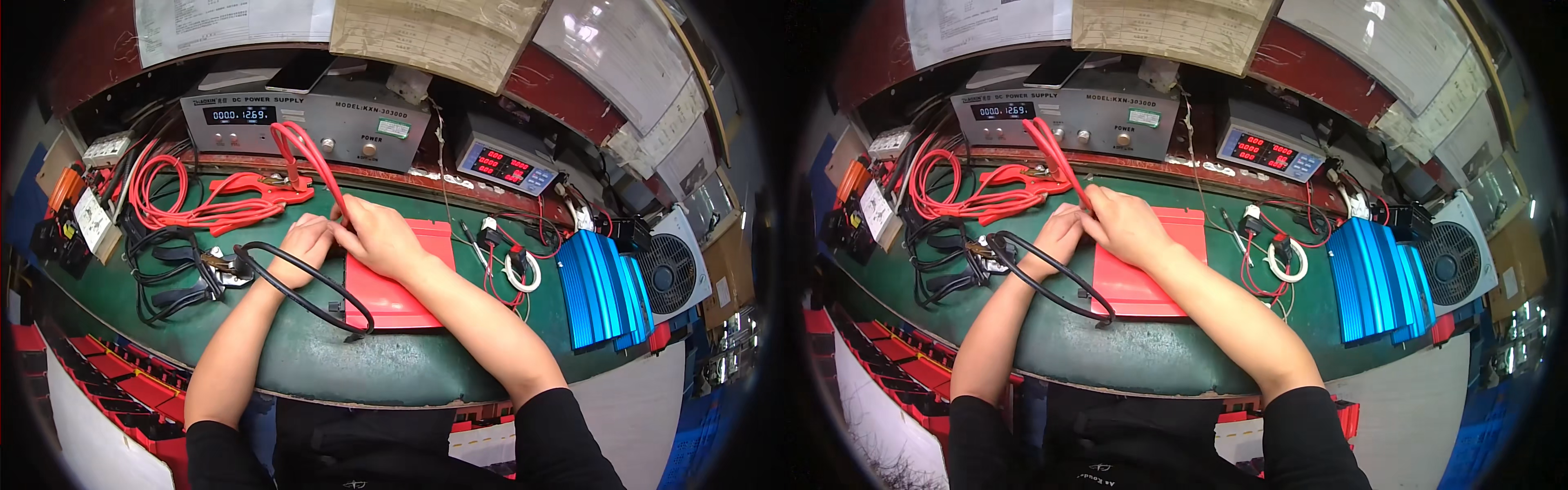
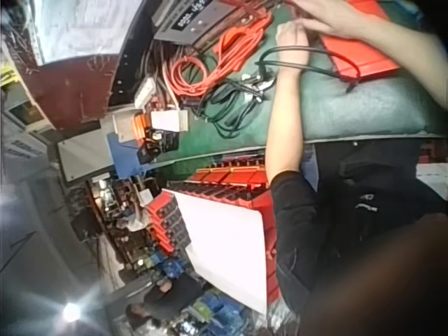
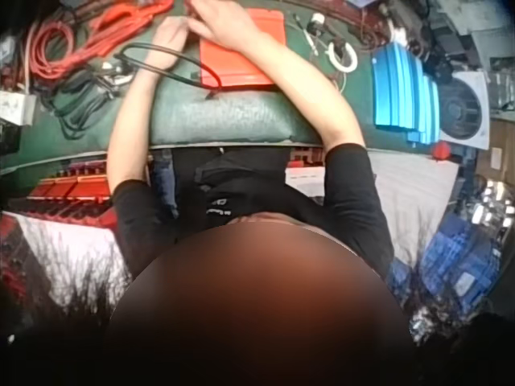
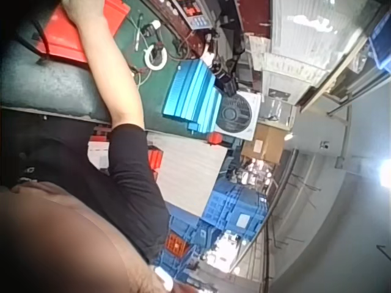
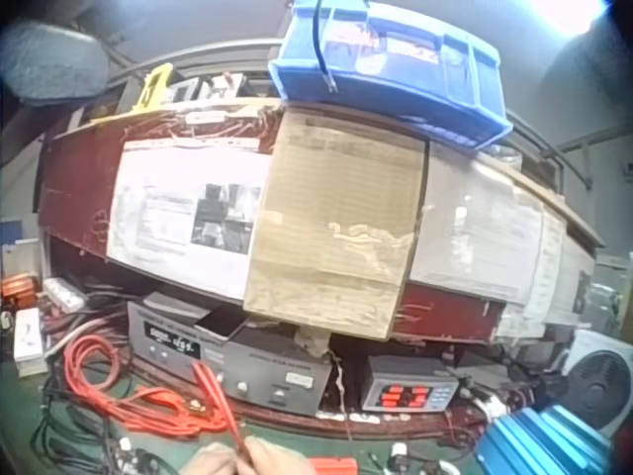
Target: Connecting an electronic device to a testing station, monitoring digital displays for readings, and sorting the device.
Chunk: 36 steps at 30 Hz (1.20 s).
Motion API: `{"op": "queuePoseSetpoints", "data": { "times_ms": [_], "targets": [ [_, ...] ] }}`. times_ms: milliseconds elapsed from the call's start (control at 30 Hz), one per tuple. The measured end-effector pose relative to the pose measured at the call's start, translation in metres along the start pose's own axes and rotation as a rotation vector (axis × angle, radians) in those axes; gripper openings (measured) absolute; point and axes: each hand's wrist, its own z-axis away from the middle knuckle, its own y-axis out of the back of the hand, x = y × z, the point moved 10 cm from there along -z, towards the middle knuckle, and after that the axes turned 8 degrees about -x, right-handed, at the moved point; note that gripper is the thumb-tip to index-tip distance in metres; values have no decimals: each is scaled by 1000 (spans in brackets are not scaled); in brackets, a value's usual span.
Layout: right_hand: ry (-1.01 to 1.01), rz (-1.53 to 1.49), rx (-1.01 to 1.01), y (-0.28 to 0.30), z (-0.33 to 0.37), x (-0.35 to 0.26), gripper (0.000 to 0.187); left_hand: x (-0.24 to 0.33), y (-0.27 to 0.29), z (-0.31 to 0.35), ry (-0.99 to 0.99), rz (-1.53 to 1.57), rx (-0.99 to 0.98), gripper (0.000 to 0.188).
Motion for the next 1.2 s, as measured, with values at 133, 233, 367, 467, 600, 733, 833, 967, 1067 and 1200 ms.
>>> {"op": "queuePoseSetpoints", "data": {
  "times_ms": [133,233,367,467,600,733,833,967,1067,1200],
  "targets": [
    [-80,49,-48,-2,0,5,20,-2,0,2,24,-35,1,25],
    [-148,74,-63,-2,1,14,23,-2,0,0,63,-28,-13,23],
    [-143,81,-49,-9,-3,12,20,-9,8,7,37,104,-52,17],
    [-253,85,-104,-14,-1,23,26,4,9,7,-96,235,-34,23],
    [-211,14,-132,-5,3,22,25,9,6,3,-218,0,45,27],
    [-195,-26,-21,1,11,34,20,8,-2,0,-35,-74,51,22],
    [-232,-45,-45,-2,13,34,25,6,-4,3,41,46,-3,20],
    [-213,-7,-30,0,8,24,26,21,10,6,-91,101,-11,19],
    [-229,-20,-37,0,8,21,25,21,13,6,-97,85,-8,19],
    [-225,-52,-29,2,6,18,20,-5,3,3,53,78,33,19]
  ]
}}
